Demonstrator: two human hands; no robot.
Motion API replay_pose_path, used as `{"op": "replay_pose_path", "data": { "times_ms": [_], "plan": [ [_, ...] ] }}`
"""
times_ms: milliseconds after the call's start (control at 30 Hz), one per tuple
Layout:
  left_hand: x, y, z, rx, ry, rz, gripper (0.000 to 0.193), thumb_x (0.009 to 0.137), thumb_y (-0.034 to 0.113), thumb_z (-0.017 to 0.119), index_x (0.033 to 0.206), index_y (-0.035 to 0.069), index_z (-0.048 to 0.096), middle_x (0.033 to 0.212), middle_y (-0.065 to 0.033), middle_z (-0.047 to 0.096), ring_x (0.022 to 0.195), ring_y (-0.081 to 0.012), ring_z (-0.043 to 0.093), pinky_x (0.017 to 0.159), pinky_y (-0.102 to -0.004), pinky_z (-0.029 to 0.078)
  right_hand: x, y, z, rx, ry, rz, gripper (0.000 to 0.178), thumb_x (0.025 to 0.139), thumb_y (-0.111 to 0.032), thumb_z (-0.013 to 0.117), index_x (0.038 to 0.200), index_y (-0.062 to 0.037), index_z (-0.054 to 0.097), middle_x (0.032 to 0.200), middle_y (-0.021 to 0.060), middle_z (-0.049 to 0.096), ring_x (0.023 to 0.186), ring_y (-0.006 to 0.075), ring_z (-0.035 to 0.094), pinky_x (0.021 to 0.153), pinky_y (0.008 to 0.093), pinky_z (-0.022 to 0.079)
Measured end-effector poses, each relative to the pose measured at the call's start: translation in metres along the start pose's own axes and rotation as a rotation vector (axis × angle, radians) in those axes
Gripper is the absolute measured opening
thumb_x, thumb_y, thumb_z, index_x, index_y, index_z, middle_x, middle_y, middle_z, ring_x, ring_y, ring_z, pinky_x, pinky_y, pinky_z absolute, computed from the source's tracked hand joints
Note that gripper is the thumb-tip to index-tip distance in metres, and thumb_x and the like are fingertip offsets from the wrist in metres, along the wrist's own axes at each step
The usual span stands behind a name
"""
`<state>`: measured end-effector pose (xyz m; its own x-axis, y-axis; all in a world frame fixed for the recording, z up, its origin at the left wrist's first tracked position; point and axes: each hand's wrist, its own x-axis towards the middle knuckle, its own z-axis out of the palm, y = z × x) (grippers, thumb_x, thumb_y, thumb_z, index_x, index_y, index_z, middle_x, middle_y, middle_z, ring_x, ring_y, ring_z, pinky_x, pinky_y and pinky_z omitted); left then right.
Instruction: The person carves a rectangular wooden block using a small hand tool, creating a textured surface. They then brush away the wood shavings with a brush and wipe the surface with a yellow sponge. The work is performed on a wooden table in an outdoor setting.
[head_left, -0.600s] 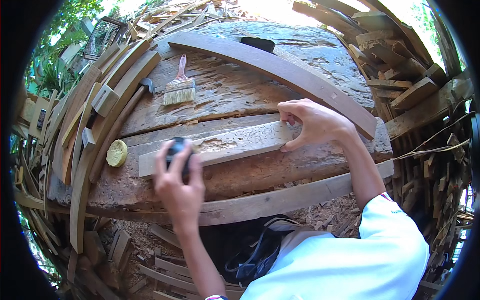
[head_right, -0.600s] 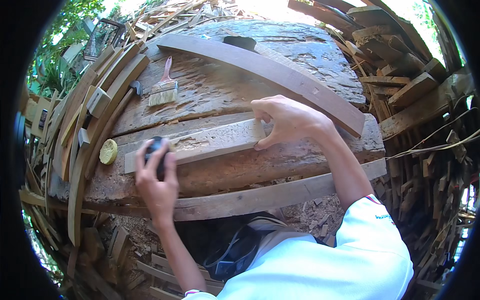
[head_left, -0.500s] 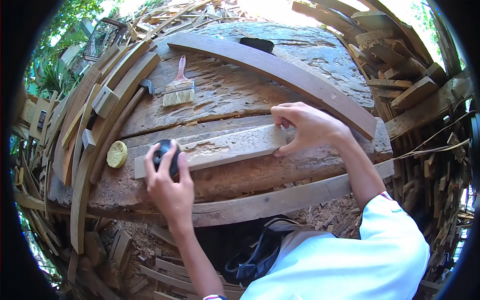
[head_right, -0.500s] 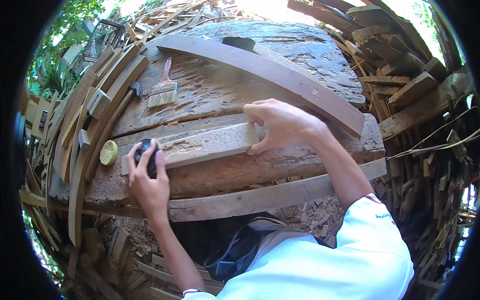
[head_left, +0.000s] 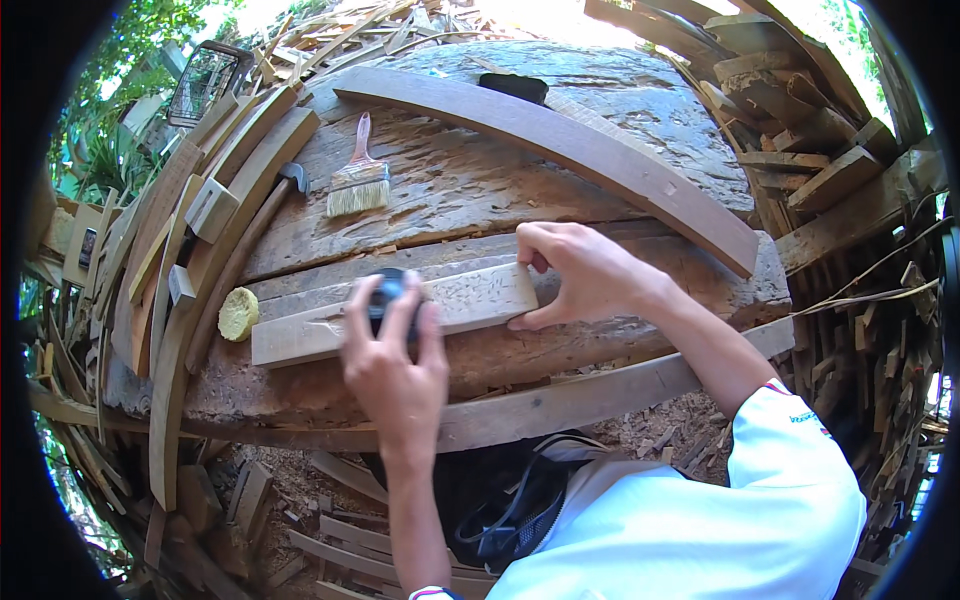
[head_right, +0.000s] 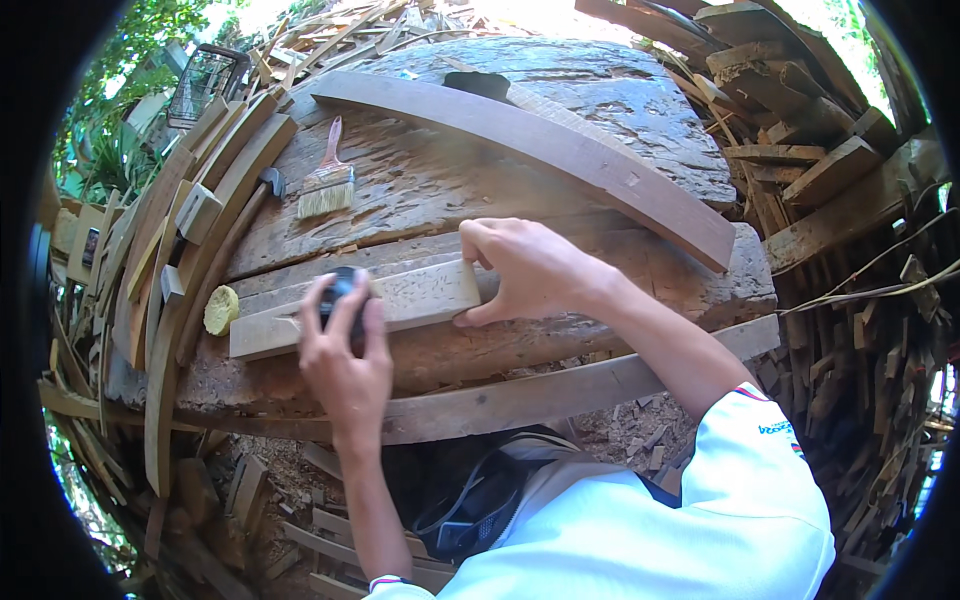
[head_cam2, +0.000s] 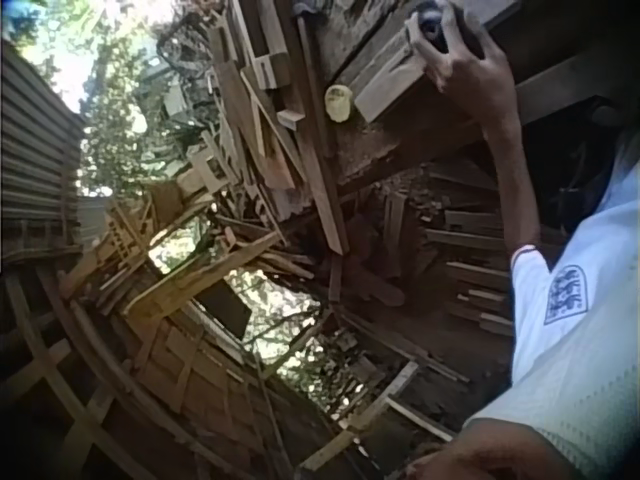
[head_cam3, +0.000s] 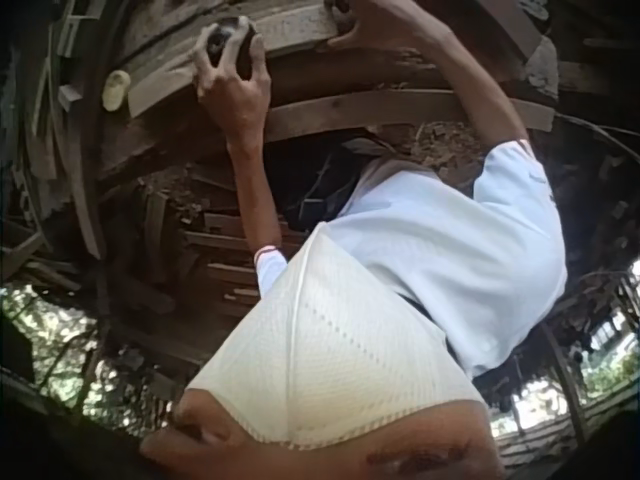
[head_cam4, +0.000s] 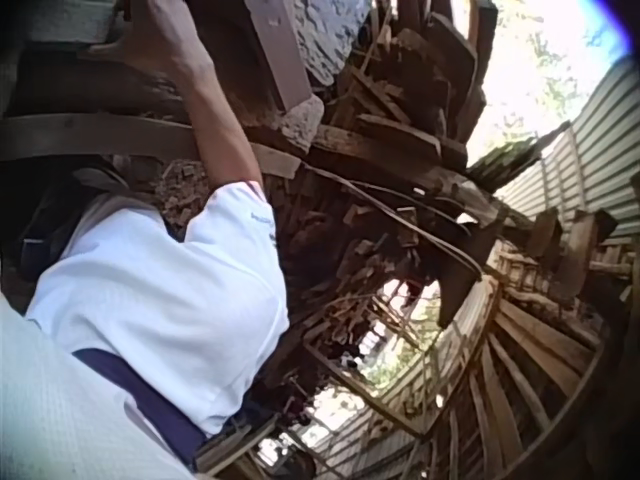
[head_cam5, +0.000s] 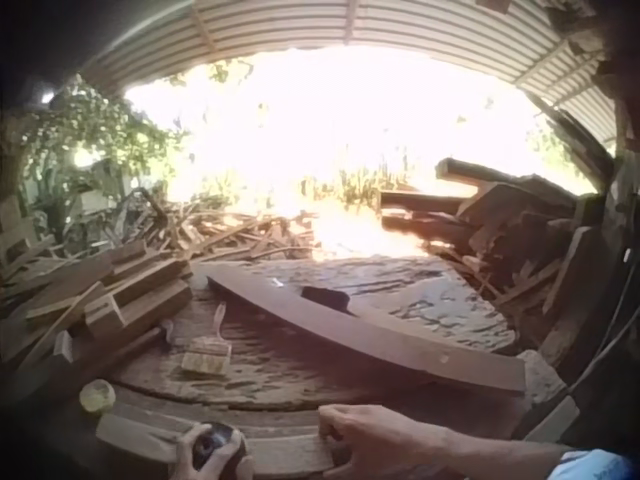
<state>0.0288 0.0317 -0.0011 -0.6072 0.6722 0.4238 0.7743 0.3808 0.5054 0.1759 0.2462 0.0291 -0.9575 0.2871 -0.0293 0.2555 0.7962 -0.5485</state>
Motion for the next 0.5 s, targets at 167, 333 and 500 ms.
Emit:
{"op": "replay_pose_path", "data": {
  "times_ms": [167,333,500],
  "plan": [
    [-0.011,0.036,0.003,-0.112,-0.161,0.234,0.028,0.095,0.029,0.081,0.123,0.022,0.083,0.14,-0.0125,0.067,0.128,-0.0351,0.067,0.109,-0.0461,0.054,0.004,0.006,0.009,0.028,-0.007,-0.067,0.064,0.076,-0.044,0.095,0.105,-0.0006,0.057,0.1,0.0183,0.069,0.099,0.0376,0.071,0.084,0.0464,0.055],
    [0.006,-0.039,-0.033,0.008,0.021,-0.14,0.028,0.103,0.024,0.074,0.129,0.014,0.081,0.138,-0.0137,0.069,0.123,-0.0334,0.07,0.105,-0.0434,0.057,-0.001,0.005,0.004,-0.002,-0.01,-0.06,0.065,0.078,-0.045,0.094,0.107,-0.0003,0.056,0.101,0.0179,0.068,0.099,0.0383,0.07,0.085,0.0463,0.056],
    [0.001,-0.053,-0.042,0.102,0.185,-0.245,0.023,0.103,0.022,0.073,0.123,0.015,0.083,0.138,-0.0117,0.069,0.118,-0.0332,0.073,0.101,-0.0459,0.062,-0.001,-0.004,0.017,0.023,0.047,-0.065,0.066,0.078,-0.045,0.096,0.108,-0.0024,0.055,0.102,0.0166,0.068,0.098,0.0343,0.069,0.085,0.0444,0.056]
  ]
}}
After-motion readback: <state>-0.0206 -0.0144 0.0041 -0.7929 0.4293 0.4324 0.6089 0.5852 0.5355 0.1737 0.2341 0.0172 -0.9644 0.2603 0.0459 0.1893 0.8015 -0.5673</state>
